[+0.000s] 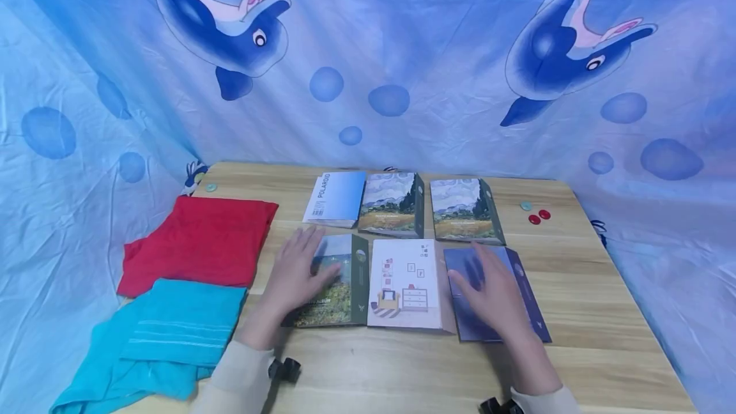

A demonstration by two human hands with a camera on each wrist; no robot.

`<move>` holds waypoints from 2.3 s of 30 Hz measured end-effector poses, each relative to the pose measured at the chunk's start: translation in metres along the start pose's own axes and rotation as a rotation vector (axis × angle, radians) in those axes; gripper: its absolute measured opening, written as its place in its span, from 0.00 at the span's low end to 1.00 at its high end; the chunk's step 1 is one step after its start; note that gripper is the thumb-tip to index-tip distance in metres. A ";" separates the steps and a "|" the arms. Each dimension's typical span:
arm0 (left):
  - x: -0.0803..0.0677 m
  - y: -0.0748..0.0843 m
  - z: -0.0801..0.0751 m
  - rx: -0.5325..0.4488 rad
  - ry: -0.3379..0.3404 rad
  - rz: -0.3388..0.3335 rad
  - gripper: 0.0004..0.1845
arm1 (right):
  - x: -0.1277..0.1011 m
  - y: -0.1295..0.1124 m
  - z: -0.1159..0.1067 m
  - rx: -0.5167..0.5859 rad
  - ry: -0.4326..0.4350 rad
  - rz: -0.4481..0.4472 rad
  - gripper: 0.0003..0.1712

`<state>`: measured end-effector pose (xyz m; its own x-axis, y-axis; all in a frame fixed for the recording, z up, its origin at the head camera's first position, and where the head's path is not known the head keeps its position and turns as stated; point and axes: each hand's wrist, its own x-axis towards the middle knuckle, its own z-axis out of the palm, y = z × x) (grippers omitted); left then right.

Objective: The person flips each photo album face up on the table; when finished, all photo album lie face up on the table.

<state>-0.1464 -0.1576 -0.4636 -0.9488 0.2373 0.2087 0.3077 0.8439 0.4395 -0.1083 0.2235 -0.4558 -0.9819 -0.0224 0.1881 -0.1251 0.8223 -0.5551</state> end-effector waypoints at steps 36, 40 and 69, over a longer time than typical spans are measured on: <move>0.096 -0.050 0.011 -0.340 -0.098 -0.202 0.40 | 0.138 -0.096 0.101 0.574 -0.305 0.065 0.38; 0.096 -0.051 0.013 -0.397 -0.127 -0.245 0.42 | 0.142 -0.106 0.116 0.626 -0.358 0.120 0.41; 0.094 -0.031 0.017 -0.569 -0.148 -0.316 0.45 | 0.154 -0.143 0.126 1.213 -0.223 0.430 0.28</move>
<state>-0.2457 -0.1531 -0.4722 -0.9869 0.1180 -0.1096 -0.0349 0.5079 0.8607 -0.2594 0.0307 -0.4495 -0.9629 -0.0776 -0.2586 0.2698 -0.2434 -0.9316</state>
